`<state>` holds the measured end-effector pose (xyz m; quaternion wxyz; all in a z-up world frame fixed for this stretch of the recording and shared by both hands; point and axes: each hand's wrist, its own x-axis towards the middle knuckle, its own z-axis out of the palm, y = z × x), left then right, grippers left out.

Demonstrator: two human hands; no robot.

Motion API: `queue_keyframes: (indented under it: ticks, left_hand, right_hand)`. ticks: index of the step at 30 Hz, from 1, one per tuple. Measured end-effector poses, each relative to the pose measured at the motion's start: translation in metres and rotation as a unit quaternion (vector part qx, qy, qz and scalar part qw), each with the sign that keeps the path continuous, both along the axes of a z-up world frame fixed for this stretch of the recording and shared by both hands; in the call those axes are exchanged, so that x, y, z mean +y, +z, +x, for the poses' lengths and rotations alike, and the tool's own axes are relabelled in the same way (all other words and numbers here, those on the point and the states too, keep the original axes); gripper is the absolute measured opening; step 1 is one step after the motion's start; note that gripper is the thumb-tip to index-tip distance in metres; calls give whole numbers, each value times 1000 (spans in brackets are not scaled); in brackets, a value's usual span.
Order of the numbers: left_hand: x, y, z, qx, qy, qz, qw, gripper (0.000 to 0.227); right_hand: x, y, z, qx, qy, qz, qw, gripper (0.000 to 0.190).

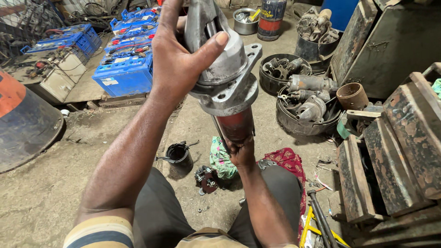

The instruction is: The person assembles a motor by fitting a rotor into a stator, attaching a metal housing, and applying lubricant to a bearing. The person handles the rotor, stator, housing, and a lubricant container while seated on the floor.

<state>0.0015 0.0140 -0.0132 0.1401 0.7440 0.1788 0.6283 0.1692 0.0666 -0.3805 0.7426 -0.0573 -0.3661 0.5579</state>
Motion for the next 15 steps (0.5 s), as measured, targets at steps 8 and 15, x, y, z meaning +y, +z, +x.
queue_keyframes:
  ticks: [8,15]
  left_hand:
    - [-3,0,1,-18,-2,16,1000,70]
    - [-1,0,-5,-4,-15,23,1000,63]
  right_hand:
    - [-9,19,-2,-8,8,-33,999,76]
    - [-9,23,-1,-25,5,-15,1000,81]
